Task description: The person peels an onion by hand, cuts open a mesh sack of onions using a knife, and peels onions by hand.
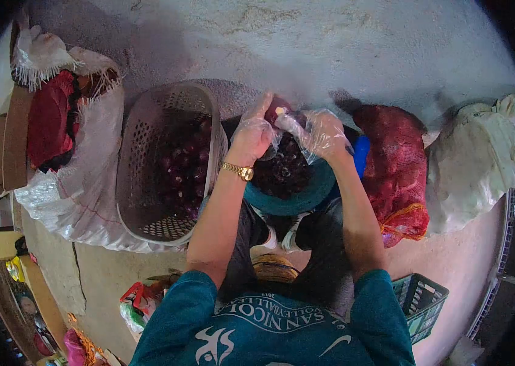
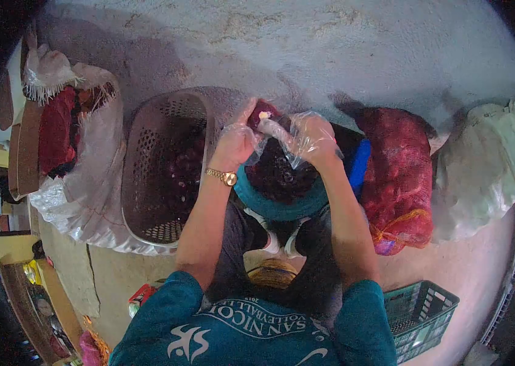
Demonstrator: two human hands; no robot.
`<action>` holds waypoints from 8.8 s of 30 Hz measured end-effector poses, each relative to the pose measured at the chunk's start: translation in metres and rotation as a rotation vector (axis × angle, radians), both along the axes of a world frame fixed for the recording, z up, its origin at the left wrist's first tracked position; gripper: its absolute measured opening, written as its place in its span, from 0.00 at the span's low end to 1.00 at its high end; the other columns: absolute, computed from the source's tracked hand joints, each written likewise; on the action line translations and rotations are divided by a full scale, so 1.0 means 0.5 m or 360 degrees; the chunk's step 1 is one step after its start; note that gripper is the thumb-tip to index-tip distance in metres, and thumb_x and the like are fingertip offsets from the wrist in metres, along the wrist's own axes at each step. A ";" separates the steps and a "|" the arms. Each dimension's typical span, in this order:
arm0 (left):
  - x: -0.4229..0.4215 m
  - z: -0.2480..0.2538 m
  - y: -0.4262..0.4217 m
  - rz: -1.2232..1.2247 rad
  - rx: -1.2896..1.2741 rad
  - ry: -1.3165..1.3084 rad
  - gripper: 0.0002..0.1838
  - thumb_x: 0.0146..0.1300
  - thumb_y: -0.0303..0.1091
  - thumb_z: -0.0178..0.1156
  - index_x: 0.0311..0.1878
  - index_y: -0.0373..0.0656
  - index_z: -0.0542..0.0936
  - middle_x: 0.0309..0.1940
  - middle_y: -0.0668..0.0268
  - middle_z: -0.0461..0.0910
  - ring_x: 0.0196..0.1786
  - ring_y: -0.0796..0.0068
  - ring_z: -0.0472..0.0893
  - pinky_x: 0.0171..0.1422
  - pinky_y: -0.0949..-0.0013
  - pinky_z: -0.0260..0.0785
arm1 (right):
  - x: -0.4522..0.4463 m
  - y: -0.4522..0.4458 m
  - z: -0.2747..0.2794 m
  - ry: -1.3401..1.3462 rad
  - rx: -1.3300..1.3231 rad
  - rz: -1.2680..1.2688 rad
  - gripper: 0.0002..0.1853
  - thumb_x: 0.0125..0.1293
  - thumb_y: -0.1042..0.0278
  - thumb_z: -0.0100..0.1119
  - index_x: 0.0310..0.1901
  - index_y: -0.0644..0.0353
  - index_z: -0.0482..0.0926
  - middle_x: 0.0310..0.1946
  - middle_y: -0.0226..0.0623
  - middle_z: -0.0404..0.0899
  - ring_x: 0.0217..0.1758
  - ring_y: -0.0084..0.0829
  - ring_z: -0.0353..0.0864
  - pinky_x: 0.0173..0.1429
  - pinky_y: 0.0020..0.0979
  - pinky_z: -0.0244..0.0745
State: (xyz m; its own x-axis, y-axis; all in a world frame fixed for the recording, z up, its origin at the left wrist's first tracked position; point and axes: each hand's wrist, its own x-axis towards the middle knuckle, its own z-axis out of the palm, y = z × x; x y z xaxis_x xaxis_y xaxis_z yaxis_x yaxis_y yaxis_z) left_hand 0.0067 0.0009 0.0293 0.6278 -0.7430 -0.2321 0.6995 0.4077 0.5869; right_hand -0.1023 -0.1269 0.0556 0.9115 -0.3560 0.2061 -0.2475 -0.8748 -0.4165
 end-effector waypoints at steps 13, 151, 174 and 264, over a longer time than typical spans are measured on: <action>0.044 -0.032 0.008 -0.0162 -0.0088 0.0099 0.16 0.66 0.37 0.57 0.51 0.37 0.75 0.49 0.56 0.76 0.54 0.58 0.77 0.57 0.48 0.71 | -0.011 -0.015 -0.005 0.0562 -0.0135 0.0440 0.35 0.54 0.27 0.51 0.26 0.58 0.82 0.23 0.48 0.79 0.32 0.49 0.80 0.39 0.45 0.74; 0.040 -0.026 0.001 0.0083 0.0115 0.0158 0.23 0.65 0.49 0.56 0.43 0.33 0.74 0.36 0.56 0.78 0.40 0.61 0.80 0.50 0.54 0.78 | -0.018 -0.014 0.004 0.0128 0.0025 0.0008 0.31 0.47 0.39 0.63 0.43 0.60 0.82 0.34 0.45 0.81 0.41 0.48 0.79 0.46 0.45 0.73; 0.031 -0.041 -0.011 -0.0223 0.0332 -0.0035 0.19 0.60 0.48 0.64 0.41 0.41 0.78 0.35 0.65 0.80 0.34 0.76 0.78 0.35 0.72 0.73 | 0.007 -0.025 -0.056 -0.0041 0.0040 0.0117 0.25 0.53 0.47 0.62 0.40 0.63 0.82 0.31 0.50 0.81 0.38 0.49 0.79 0.44 0.44 0.72; 0.037 -0.029 -0.003 -0.0018 -0.0004 -0.0058 0.12 0.66 0.36 0.56 0.46 0.40 0.77 0.34 0.65 0.78 0.38 0.72 0.79 0.43 0.68 0.76 | -0.001 0.010 0.036 0.0295 0.0192 -0.0128 0.32 0.47 0.42 0.66 0.46 0.62 0.80 0.39 0.49 0.81 0.44 0.49 0.80 0.52 0.44 0.72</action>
State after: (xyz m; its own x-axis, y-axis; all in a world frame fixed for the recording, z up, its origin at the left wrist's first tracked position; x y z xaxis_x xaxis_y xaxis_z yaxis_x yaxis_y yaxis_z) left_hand 0.0252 -0.0009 0.0147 0.6273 -0.7507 -0.2074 0.6823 0.4012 0.6111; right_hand -0.1029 -0.1220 0.0737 0.8975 -0.4409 -0.0107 -0.3964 -0.7957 -0.4579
